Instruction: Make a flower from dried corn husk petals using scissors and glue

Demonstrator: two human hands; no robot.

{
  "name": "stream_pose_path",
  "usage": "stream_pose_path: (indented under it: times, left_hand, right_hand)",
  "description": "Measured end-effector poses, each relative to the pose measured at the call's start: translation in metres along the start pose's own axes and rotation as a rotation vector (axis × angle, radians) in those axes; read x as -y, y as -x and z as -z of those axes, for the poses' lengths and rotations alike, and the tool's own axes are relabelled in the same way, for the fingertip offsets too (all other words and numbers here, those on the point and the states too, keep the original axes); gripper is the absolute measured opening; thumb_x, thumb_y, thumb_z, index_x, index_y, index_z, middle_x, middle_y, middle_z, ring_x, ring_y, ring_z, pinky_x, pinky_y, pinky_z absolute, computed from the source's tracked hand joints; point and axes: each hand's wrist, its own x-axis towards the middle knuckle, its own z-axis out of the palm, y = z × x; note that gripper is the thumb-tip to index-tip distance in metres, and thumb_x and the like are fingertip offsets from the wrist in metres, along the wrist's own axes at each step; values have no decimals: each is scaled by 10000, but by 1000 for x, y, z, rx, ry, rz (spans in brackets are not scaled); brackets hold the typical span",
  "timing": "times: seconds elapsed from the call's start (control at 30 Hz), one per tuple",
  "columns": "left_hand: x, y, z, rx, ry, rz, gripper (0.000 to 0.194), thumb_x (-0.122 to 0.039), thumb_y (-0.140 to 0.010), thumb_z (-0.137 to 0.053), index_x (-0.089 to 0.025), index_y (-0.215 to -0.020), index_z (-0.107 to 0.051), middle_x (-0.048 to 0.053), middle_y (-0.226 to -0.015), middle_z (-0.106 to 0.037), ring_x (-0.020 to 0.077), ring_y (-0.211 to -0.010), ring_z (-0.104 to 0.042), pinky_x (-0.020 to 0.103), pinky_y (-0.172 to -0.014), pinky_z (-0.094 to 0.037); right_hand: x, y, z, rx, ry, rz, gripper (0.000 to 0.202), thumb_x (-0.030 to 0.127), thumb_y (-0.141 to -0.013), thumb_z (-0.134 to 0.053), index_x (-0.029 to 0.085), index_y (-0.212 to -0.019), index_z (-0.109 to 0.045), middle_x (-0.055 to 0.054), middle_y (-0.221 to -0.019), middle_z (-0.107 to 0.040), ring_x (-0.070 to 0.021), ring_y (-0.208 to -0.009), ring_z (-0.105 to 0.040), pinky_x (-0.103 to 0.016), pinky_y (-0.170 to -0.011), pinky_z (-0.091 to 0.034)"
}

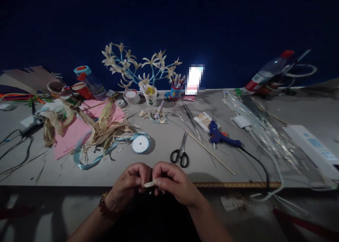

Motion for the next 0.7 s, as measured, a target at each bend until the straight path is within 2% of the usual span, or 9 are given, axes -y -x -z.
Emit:
stream_pose_path:
  times: [0.1, 0.2, 0.27, 0.3, 0.37, 0.43, 0.5, 0.6, 0.7]
  left_hand:
    - [0, 1, 2, -29, -7, -94, 261, -381, -776, -731, -154, -690, -635, -9, -577, -516, 128, -583, -455, 258, -607, -372]
    - [-3, 7, 4, -49, -155, -92, 243, -386, -818, -721, -148, -828, -676, 32, -756, -594, 155, -707, -519, 272, -669, -409]
    - [-6, 10, 4, -20, -275, -101, 226, -377, -854, -696, -153, -860, -671, 40, -798, -599, 165, -740, -540, 279, -680, -426]
    - [-8, 11, 3, -7, -360, -149, 194, -354, -871, -677, -159, -875, -667, 42, -806, -604, 173, -758, -556, 288, -697, -441]
    - [-12, 12, 1, -11, -611, -356, 122, -266, -890, -636, -178, -970, -662, 55, -852, -639, 197, -829, -596, 338, -792, -480]
    - [-16, 12, -2, -45, -910, -626, 221, -153, -866, -614, -197, -1082, -638, 56, -892, -670, 204, -874, -622, 424, -939, -475]
    - [-17, 11, -4, -89, -1158, -836, 320, -67, -828, -606, -213, -1113, -619, 38, -878, -691, 190, -838, -636, 500, -1028, -441]
    - [-16, 10, -4, -131, -1366, -988, 328, -21, -822, -603, -237, -1068, -627, 8, -850, -735, 170, -773, -648, 547, -1061, -422]
    - [-14, 12, -1, -171, -1424, -1030, 335, -17, -832, -606, -236, -1083, -634, 6, -864, -765, 168, -765, -671, 558, -1078, -413]
  right_hand:
    - [-1, 1, 0, -46, -26, -18, 361, 497, -897, -687, 170, -787, -579, 6, -693, -588, -103, -566, -496, -227, -528, -365]
    - [1, 0, 0, -73, 62, 3, 355, 499, -903, -681, 170, -798, -597, 11, -707, -573, -105, -596, -509, -228, -553, -396]
    - [3, -1, -1, -79, 93, 10, 366, 514, -908, -669, 173, -797, -597, 16, -701, -562, -107, -605, -498, -227, -559, -400]
    - [4, -1, -1, -81, 100, 9, 375, 525, -907, -665, 174, -797, -595, 18, -694, -559, -106, -602, -490, -225, -554, -395]
    - [6, -2, -2, -85, 101, -4, 392, 548, -904, -659, 175, -803, -590, 20, -688, -560, -106, -596, -486, -223, -546, -383]
    - [6, -3, -2, -89, 95, -17, 405, 563, -895, -662, 178, -800, -582, 23, -681, -556, -107, -589, -486, -225, -545, -382]
    - [5, -3, -3, -110, 96, -25, 400, 560, -894, -662, 181, -799, -577, 23, -689, -551, -111, -598, -491, -231, -559, -393]
    - [5, -2, -4, -143, 149, 14, 348, 506, -920, -639, 186, -796, -582, 21, -701, -543, -123, -629, -504, -239, -591, -416]
    - [8, 2, -8, -155, 294, 135, 239, 416, -952, -580, 190, -897, -633, -12, -776, -603, -151, -690, -558, -261, -639, -464]
